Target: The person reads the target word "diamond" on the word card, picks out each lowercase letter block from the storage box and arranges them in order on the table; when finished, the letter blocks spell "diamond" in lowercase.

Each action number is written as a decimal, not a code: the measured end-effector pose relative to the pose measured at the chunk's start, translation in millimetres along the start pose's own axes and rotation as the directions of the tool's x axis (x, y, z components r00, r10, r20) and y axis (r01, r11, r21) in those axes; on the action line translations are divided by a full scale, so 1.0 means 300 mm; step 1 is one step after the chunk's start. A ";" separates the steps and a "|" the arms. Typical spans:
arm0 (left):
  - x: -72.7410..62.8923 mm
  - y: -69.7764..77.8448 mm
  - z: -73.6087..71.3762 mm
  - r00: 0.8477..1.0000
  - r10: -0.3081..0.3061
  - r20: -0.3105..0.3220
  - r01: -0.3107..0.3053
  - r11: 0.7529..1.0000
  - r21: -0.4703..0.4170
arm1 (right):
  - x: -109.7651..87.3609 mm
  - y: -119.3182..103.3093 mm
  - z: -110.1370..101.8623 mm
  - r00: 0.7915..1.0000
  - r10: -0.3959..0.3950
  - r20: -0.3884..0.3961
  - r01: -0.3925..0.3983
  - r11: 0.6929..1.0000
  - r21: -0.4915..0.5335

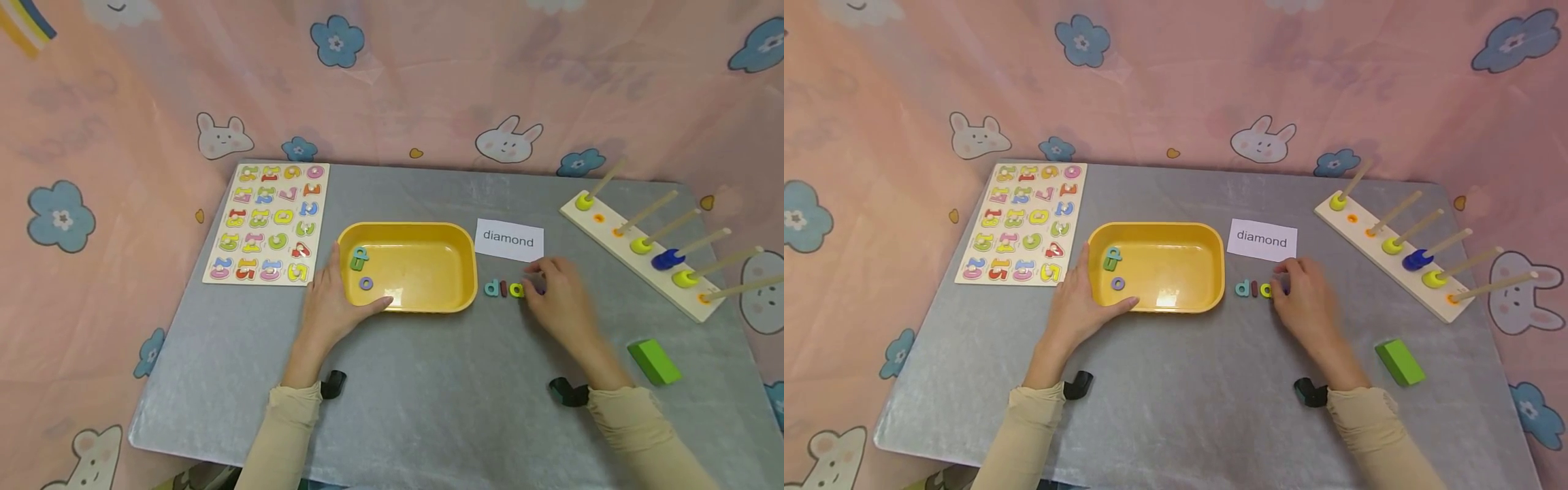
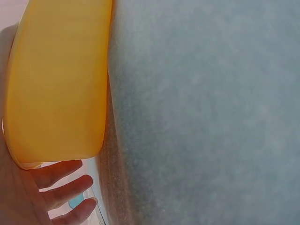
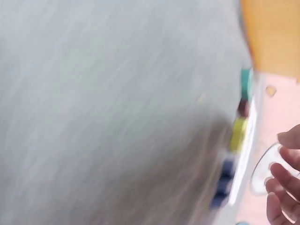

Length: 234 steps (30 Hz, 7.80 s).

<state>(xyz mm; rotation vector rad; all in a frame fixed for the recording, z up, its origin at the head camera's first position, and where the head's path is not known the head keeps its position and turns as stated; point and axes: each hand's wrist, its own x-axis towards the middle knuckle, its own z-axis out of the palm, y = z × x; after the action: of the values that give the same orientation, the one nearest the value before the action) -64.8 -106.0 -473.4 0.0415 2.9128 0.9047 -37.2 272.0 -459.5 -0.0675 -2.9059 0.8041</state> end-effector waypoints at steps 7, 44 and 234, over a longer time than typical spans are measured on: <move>-0.001 -0.001 0.002 1.000 0.005 0.000 -0.005 1.000 -0.001 | 0.017 -0.126 0.034 0.994 -0.110 -0.010 0.110 0.989 0.097; 0.001 0.002 -0.009 1.000 0.008 -0.003 -0.008 1.000 -0.008 | 0.155 -0.458 0.302 0.770 -0.431 0.471 0.271 0.888 0.370; 0.001 0.007 -0.005 1.000 0.002 0.002 -0.002 1.000 -0.006 | 0.208 -0.517 0.367 0.716 -0.426 0.553 0.325 0.905 0.276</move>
<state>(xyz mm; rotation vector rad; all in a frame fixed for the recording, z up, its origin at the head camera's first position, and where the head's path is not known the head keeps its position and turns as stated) -65.2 -105.1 -470.9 0.0449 2.9090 0.9126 -115.2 87.6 -466.5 0.9498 -3.1997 1.1363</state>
